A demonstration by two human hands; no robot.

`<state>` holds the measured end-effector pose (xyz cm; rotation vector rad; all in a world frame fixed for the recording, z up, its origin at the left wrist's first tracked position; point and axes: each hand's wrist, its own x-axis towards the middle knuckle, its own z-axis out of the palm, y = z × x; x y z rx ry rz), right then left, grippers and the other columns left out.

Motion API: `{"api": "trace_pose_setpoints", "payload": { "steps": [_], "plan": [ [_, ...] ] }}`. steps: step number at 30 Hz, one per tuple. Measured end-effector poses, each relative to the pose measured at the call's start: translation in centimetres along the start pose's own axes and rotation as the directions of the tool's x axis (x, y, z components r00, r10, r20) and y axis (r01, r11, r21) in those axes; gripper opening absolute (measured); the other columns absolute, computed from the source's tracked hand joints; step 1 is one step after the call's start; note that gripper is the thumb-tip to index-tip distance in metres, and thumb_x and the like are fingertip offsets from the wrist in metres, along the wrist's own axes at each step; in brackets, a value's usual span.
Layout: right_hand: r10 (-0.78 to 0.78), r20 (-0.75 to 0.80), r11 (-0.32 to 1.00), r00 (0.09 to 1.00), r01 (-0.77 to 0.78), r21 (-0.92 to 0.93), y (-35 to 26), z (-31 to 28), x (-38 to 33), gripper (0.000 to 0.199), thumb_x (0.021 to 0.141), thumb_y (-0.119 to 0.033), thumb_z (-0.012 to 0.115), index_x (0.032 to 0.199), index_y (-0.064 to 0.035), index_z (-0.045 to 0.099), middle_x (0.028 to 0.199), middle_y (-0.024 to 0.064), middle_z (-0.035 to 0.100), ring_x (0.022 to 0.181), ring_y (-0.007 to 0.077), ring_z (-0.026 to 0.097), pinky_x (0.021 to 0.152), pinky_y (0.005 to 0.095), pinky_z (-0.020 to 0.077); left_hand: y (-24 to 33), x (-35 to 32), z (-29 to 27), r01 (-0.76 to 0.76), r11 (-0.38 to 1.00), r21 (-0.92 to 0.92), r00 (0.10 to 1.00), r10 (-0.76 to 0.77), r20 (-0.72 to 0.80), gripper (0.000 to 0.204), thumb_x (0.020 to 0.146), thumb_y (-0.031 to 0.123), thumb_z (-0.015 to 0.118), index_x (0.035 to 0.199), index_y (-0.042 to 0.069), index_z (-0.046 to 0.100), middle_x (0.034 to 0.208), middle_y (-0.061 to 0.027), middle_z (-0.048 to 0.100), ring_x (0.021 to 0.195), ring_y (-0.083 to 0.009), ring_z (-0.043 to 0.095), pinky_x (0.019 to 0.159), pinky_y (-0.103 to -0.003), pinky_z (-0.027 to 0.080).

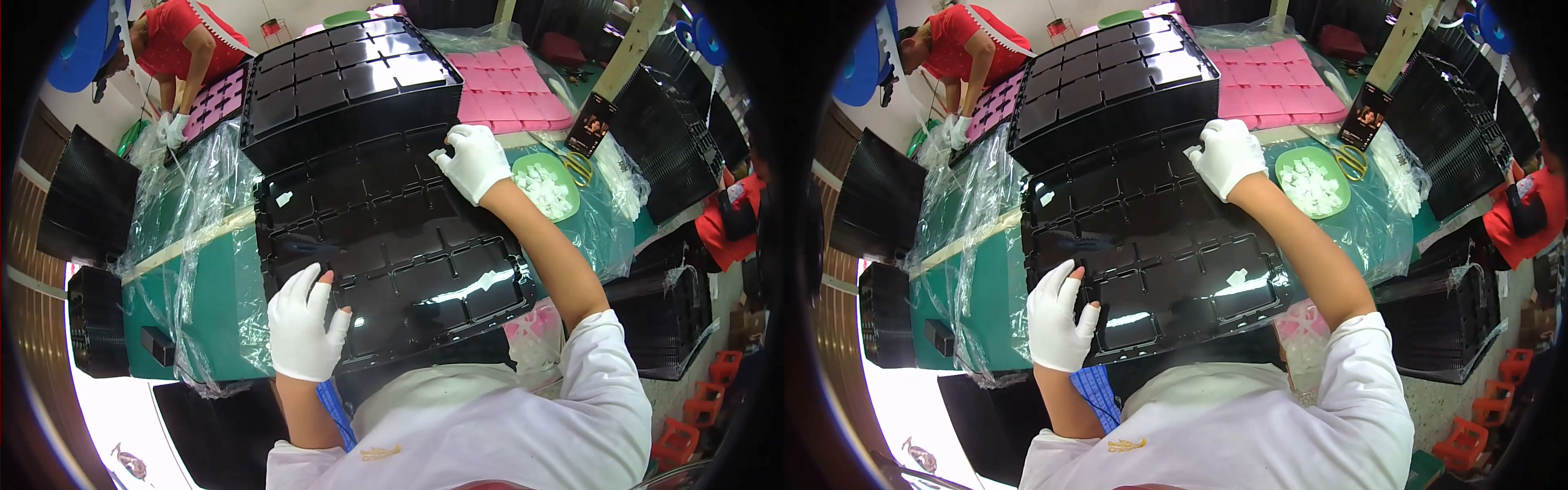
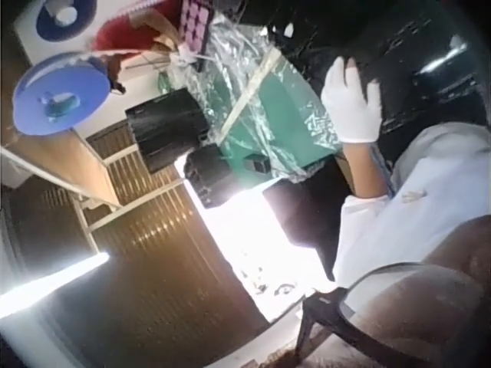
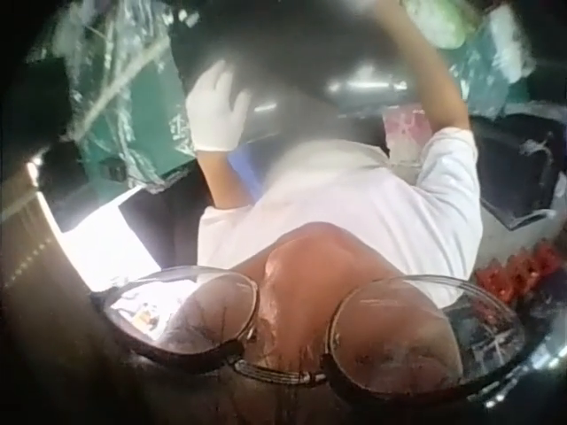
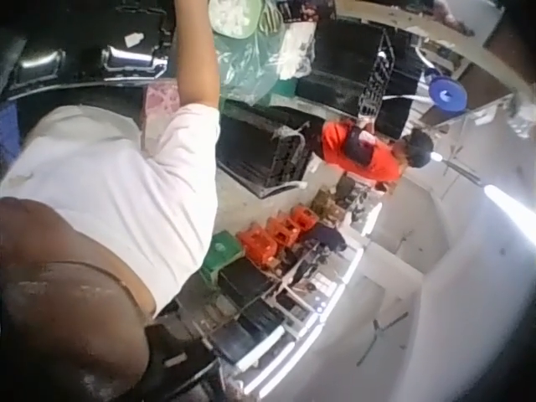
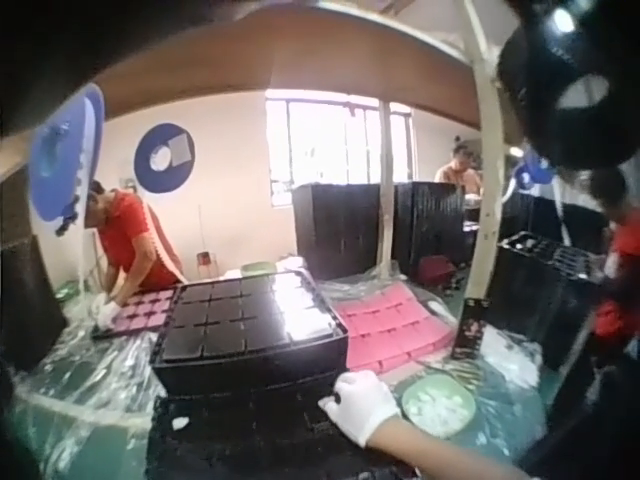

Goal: The person fits a foam insert into a plastic tray by hand, applies adhesive tabs onto the tray, puts on gloves, and inserts another foam liner into the tray, pressing it down.

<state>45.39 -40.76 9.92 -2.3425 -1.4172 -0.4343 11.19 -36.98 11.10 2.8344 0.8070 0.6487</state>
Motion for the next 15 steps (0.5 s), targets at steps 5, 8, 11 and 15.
{"api": "trace_pose_setpoints", "payload": {
  "steps": [5,8,11,15],
  "plan": [
    [0.075,0.119,0.997,0.99,-0.077,0.006,-0.6,0.5,1.3,0.021,0.08,-0.027,0.072,0.082,-0.0061,0.073,0.096,0.0089,0.067,0.097,0.0305,0.063,0.084,0.0411,0.0523,0.1,-0.1,0.0,-0.004,1.0,0.004,1.0,0.004,-0.006,0.052,0.071,0.019,0.076,0.119,0.006,0.06,0.128,-0.0155,0.056,0.117,-0.0347,0.053,0.095,-0.046,0.042],
    [0.041,0.05,0.999,0.998,-0.042,0.011,-0.3,1.1,0.9,0.012,0.078,-0.018,0.071,0.076,-0.0061,0.071,0.091,0.0083,0.068,0.092,0.0311,0.064,0.082,0.041,0.0524,0.1,-0.2,-0.1,-0.009,1.0,0.006,1.0,0.009,-0.007,0.052,0.071,0.019,0.076,0.118,0.006,0.06,0.127,-0.0153,0.056,0.117,-0.0346,0.053,0.095,-0.047,0.042],
    [-0.357,-0.054,0.934,0.933,0.357,-0.006,-1.0,-1.6,-0.3,0.005,0.078,-0.012,0.068,0.078,-0.0066,0.068,0.091,0.0056,0.067,0.09,0.0304,0.064,0.082,0.0401,0.0521,0.1,-0.2,-0.2,-0.012,1.0,-0.009,1.0,0.012,-0.002,0.051,0.07,0.018,0.076,0.118,0.006,0.06,0.127,-0.0149,0.056,0.117,-0.0345,0.053,0.095,-0.047,0.042],
    [-0.238,-0.211,0.852,0.948,0.308,0.422,-1.0,-7.6,-2.3,0.014,0.076,-0.001,0.066,0.089,-0.003,0.063,0.092,0.0078,0.064,0.081,0.0289,0.064,0.083,0.0371,0.0523,-0.4,-0.2,0.3,-0.027,0.998,-0.05,1.0,0.026,-0.004,0.05,0.07,0.017,0.076,0.116,0.005,0.061,0.127,-0.0147,0.056,0.116,-0.0351,0.053,0.095,-0.047,0.042]
  ]
}}
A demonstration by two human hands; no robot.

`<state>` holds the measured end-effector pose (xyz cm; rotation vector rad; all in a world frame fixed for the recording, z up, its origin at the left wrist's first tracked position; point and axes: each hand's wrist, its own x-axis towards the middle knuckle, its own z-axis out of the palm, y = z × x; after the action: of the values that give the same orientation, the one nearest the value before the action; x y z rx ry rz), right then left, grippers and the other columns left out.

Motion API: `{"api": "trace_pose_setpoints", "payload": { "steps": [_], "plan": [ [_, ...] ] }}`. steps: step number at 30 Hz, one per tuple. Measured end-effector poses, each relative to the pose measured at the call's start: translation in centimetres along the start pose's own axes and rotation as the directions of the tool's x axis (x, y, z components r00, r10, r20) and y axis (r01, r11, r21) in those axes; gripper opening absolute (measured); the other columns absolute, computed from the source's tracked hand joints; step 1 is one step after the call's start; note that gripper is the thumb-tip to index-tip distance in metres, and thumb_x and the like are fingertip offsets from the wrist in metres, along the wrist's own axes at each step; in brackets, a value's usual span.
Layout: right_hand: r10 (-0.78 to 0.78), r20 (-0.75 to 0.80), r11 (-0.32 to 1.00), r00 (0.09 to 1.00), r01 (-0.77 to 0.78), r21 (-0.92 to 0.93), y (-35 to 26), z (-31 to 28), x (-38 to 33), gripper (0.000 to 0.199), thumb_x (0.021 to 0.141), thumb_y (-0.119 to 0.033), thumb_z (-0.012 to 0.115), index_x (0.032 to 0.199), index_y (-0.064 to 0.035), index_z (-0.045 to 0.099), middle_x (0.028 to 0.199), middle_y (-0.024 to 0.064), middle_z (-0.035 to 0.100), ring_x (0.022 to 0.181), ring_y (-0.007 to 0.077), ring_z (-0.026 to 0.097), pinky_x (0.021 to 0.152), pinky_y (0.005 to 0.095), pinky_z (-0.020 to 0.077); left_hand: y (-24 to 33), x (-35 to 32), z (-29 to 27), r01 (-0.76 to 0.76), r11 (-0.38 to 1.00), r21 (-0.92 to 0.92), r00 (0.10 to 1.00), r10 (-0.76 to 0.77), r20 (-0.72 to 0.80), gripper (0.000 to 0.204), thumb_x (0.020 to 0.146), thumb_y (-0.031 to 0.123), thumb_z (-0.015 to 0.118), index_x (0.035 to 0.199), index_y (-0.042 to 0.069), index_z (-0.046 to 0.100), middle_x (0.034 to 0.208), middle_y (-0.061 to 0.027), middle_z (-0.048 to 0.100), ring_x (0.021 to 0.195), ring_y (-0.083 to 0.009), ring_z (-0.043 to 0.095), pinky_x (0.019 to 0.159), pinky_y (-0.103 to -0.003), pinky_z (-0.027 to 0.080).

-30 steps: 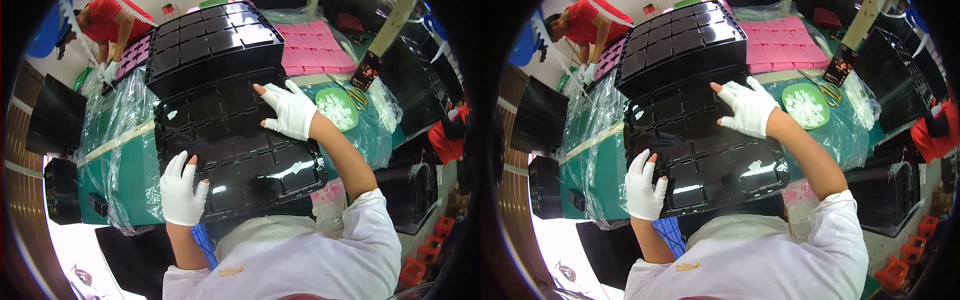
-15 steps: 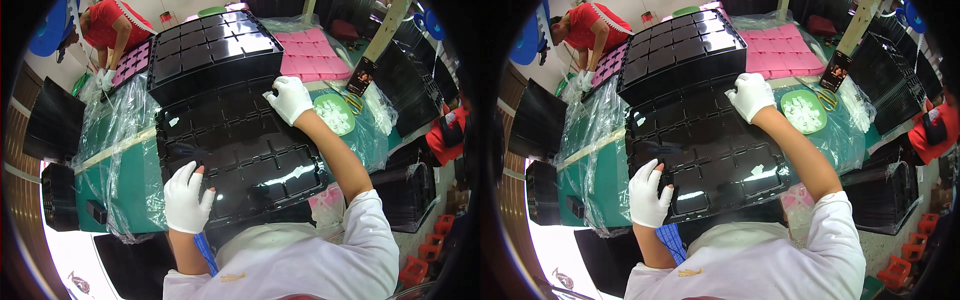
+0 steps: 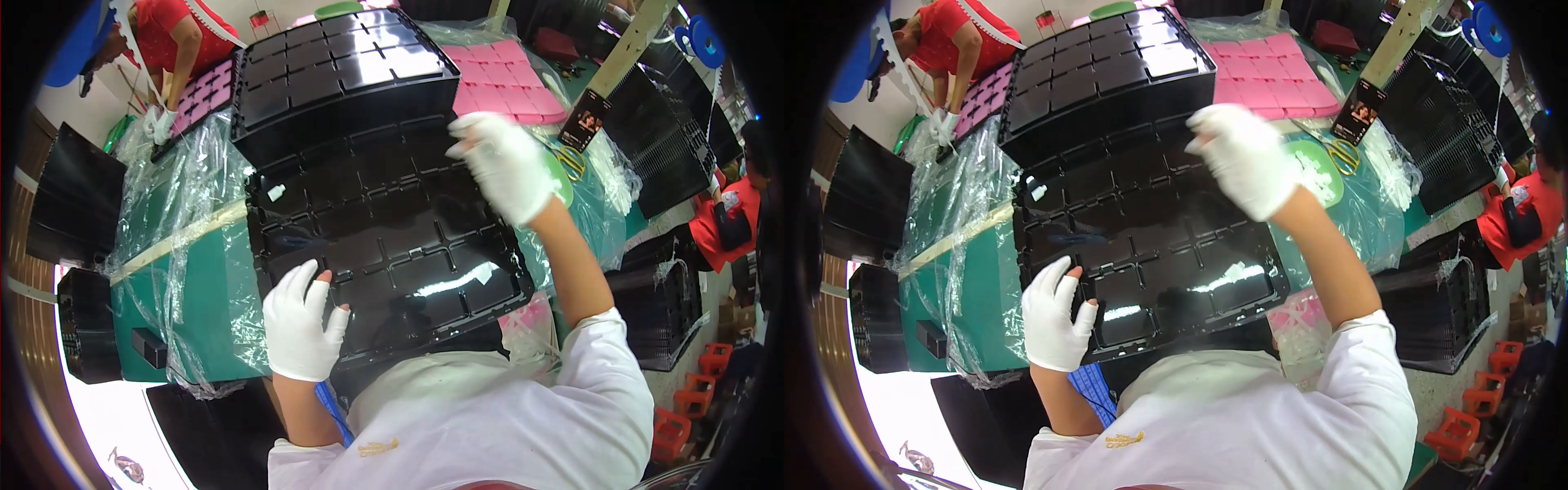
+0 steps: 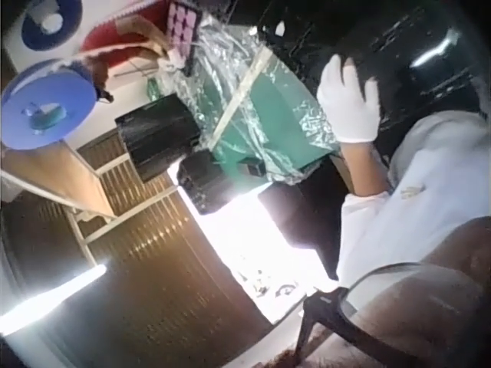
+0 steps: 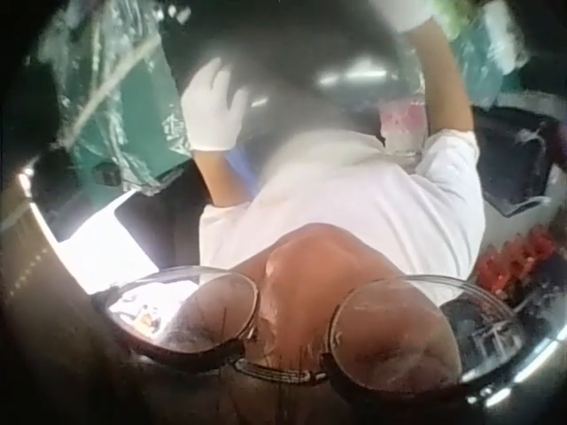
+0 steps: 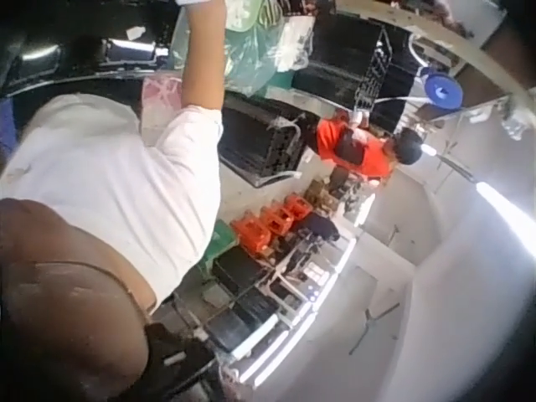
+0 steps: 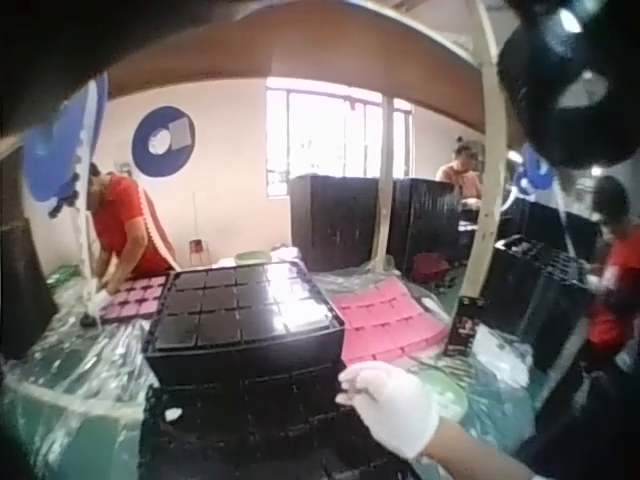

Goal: The person fits a foam insert into a plastic tray by hand, applies adhesive tabs onto the tray, puts on gloves, and inserts another foam liner into the tray, pressing it down.

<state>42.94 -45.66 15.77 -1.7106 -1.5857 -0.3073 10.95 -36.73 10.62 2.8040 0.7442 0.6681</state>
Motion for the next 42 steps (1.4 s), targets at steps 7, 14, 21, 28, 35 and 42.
{"api": "trace_pose_setpoints", "payload": {
  "steps": [7,14,21,28,35,42],
  "plan": [
    [0.353,0.122,0.915,0.927,-0.316,-0.25,-5.3,-1.7,-12.9,0.018,0.066,-0.003,0.075,0.082,-0.0035,0.066,0.124,0.0185,0.058,0.113,0.0378,0.053,0.098,0.0416,0.0437,0.1,0.4,-0.3,0.003,1.0,0.004,1.0,-0.003,0.022,0.048,0.071,0.016,0.075,0.115,0.003,0.061,0.129,-0.0157,0.055,0.117,-0.0361,0.053,0.096,-0.046,0.041],
    [0.486,-0.077,0.807,0.871,-0.481,-0.344,-6.5,0.2,-14.0,0.019,0.063,-0.009,0.079,0.075,-0.0043,0.066,0.128,0.0223,0.055,0.121,0.0413,0.05,0.101,0.0467,0.0416,0.2,0.3,0.4,-0.007,1.0,0.018,0.998,0.006,0.066,0.05,0.073,0.016,0.073,0.119,0.002,0.061,0.13,-0.0165,0.055,0.118,-0.0369,0.053,0.098,-0.046,0.04],
    [0.096,0.201,0.976,0.975,-0.052,-0.214,-6.6,-1.4,-13.1,0.021,0.063,-0.007,0.072,0.081,-0.0061,0.061,0.114,0.0126,0.061,0.116,0.0333,0.054,0.098,0.048,0.04,-0.1,-1.4,-0.3,0.142,0.953,-0.269,0.934,-0.219,-0.282,0.05,0.087,0.026,0.067,0.125,-0.006,0.057,0.132,-0.0216,0.056,0.118,-0.0363,0.056,0.103,-0.041,0.041],
    [0.375,0.19,0.784,0.907,-0.42,0.457,-8.0,-2.1,-14.8,0.015,0.084,0.007,0.059,0.092,-0.0058,0.059,0.099,0.01,0.062,0.079,0.0202,0.065,0.071,0.0315,0.0549,-0.4,-4.7,-1.3,0.052,0.987,0.155,0.996,-0.063,0.061,0.076,0.096,0.063,0.03,0.136,0.001,0.048,0.148,-0.0262,0.039,0.137,-0.0543,0.028,0.109,-0.059,0.024],
    [0.069,0.382,0.915,0.922,-0.211,0.343,-8.8,0.9,-13.6,0.021,0.079,0.005,0.063,0.089,-0.0094,0.052,0.097,0.0069,0.063,0.084,0.0291,0.063,0.071,0.0374,0.0521,3.2,-4.3,-1.2,-0.154,0.963,0.223,0.941,0.074,0.33,0.079,0.093,0.071,0.023,0.131,0.01,0.054,0.145,-0.0222,0.042,0.134,-0.0536,0.031,0.108,-0.063,0.025],
    [0.336,0.323,0.886,0.885,-0.413,0.212,-1.6,-1.7,-13.4,0.019,0.082,0.014,0.053,0.089,-0.0024,0.048,0.098,0.0123,0.059,0.081,0.0224,0.064,0.075,0.0324,0.0547,-1.2,-3.4,-2.9,-0.097,0.955,0.28,0.952,0.007,0.306,0.079,0.09,0.071,0.032,0.143,0.014,0.043,0.151,-0.0249,0.033,0.136,-0.0571,0.026,0.109,-0.066,0.02]
  ]
}}
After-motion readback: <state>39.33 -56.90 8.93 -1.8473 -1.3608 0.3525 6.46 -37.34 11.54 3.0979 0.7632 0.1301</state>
